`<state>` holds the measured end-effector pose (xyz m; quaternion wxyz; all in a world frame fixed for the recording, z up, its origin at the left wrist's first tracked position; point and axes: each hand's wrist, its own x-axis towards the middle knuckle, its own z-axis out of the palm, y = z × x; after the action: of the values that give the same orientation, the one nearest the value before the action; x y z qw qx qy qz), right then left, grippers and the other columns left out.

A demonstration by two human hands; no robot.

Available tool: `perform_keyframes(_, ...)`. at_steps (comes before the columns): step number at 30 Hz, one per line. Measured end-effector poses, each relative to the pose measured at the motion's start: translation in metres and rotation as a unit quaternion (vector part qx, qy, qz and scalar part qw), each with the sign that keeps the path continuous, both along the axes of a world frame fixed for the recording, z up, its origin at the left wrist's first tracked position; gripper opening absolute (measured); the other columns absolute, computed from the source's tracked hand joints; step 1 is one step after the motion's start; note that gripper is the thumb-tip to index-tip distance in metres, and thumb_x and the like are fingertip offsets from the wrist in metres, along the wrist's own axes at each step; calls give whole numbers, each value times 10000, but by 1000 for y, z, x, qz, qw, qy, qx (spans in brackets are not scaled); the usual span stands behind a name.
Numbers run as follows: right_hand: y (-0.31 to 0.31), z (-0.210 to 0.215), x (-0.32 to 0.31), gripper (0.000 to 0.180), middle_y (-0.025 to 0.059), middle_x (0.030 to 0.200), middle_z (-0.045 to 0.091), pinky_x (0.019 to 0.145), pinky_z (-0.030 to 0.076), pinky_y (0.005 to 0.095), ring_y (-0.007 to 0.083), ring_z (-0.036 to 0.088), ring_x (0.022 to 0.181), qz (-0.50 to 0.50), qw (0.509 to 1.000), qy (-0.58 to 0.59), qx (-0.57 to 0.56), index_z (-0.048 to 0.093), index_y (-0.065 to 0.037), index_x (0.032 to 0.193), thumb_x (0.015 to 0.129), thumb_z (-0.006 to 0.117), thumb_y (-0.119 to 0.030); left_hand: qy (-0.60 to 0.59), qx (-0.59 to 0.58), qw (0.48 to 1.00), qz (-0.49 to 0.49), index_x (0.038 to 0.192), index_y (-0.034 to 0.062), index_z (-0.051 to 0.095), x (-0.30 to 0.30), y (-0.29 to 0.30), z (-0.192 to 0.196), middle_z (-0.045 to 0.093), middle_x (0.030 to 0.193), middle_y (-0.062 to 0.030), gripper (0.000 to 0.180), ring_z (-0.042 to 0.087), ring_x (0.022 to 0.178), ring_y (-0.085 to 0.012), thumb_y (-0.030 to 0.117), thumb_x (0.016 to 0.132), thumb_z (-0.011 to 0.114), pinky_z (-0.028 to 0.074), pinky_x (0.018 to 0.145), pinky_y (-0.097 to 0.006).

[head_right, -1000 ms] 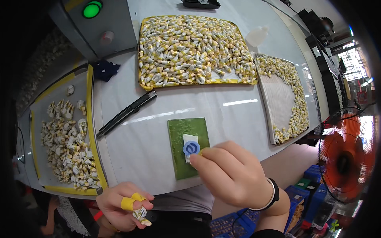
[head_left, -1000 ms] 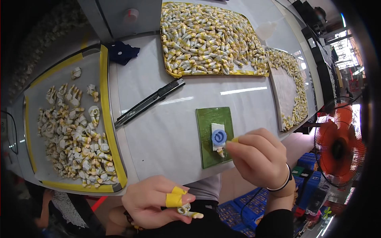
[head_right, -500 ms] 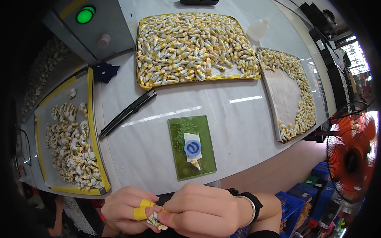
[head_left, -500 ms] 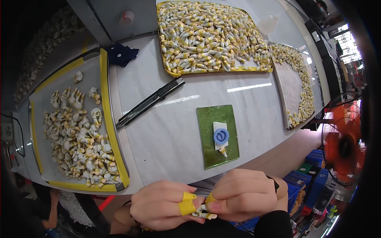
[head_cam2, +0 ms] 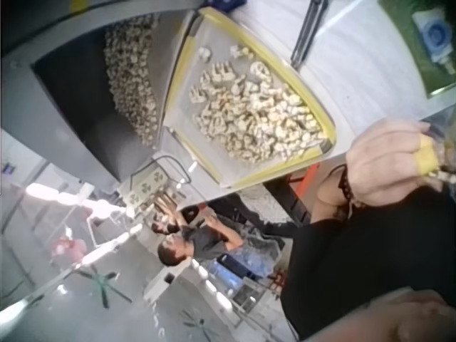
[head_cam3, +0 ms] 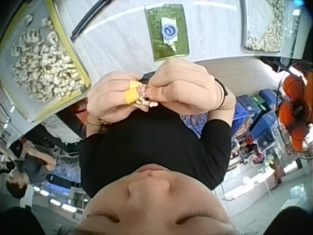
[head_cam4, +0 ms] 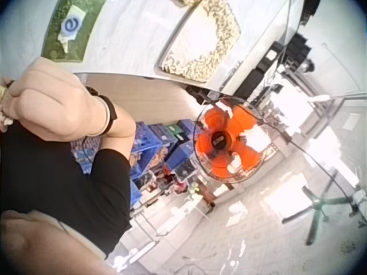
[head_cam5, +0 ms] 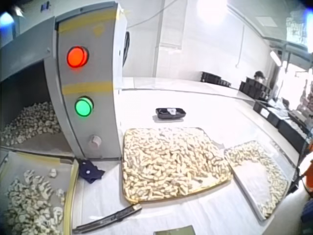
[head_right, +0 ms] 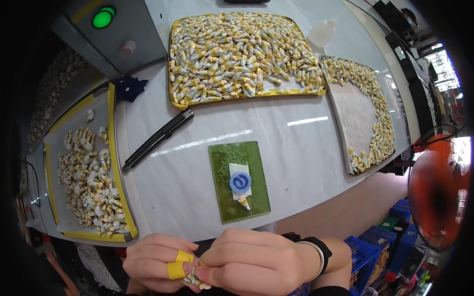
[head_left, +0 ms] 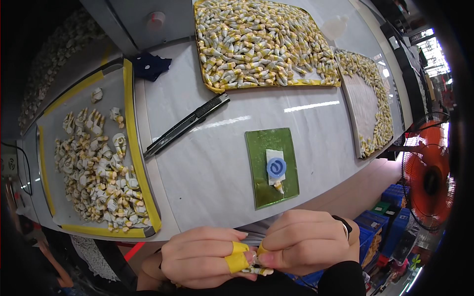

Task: The person repeatedly picks small white and yellow components from a tray, applies adhesive from a tube to the white part, and joins the two pieces together. The assembled units are placed into a yellow tray on the table. The process is repeated continuously throughout the clip.

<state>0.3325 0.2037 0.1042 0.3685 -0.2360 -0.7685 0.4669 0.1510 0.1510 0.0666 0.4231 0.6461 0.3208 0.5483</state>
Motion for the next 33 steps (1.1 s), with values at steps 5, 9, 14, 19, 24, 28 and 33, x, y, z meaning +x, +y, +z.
perform_keyframes(5, -4, 0, 7, 183, 88, 673, 612, 475, 477, 279, 218, 589, 549, -34, 998, -29, 38, 614, -6, 724, 607, 752, 26, 98, -10, 994, -40, 834, 12, 619, 0, 11, 8, 636, 815, -100, 318, 629, 727, -243, 80, 594, 817, 549, 658, -322)
perform_keyframes(9, -11, 1, 6, 180, 84, 677, 620, 485, 470, 269, 214, 588, 547, -73, 996, -26, 40, 640, -18, 749, 618, 762, -8, 110, 16, 991, 69, 927, 48, 573, 6, -4, -5, 647, 823, -79, 372, 631, 727, -229, 109, 634, 794, 536, 644, -322)
perform_keyframes(14, -4, -10, 12, 152, 48, 711, 595, 511, 440, 269, 186, 565, 593, -6, 998, 27, -58, 681, -50, 736, 622, 780, -61, -34, -133, 990, -31, 907, 2, 574, 0, -1, -9, 629, 761, -102, 346, 618, 683, -210, 164, 681, 780, 530, 626, -314)
perform_keyframes(19, 12, -16, 14, 157, 34, 787, 534, 576, 367, 267, 166, 487, 674, 66, 995, 39, -56, 687, -68, 842, 691, 730, -61, -302, -318, 885, -156, 1000, -70, 594, 3, -8, -13, 633, 891, -121, 284, 616, 819, -149, -10, 743, 698, 476, 751, -257)
perform_keyframes(24, 14, -16, 10, 136, 41, 811, 501, 613, 347, 269, 176, 465, 714, 115, 988, 38, -91, 663, -76, 885, 751, 684, -74, -315, -341, 862, -205, 990, -69, 580, 4, -7, -13, 633, 887, -107, 250, 606, 834, -138, -2, 769, 677, 474, 757, -251)
perform_keyframes(28, 18, -13, 9, 114, 12, 750, 506, 579, 355, 276, 168, 479, 664, 114, 991, 2, -68, 665, -83, 807, 717, 726, -116, -320, -367, 845, -222, 983, -71, 576, 3, -8, -15, 633, 891, -100, 226, 605, 839, -137, -4, 785, 661, 472, 760, -249)
perform_keyframes(33, 12, -6, 8, 112, -13, 681, 516, 528, 350, 280, 159, 484, 599, 89, 994, -46, -48, 666, -90, 758, 699, 748, -139, -333, -390, 828, -227, 970, -72, 575, 5, -10, -12, 631, 892, -98, 209, 600, 843, -133, 0, 791, 657, 467, 767, -249)
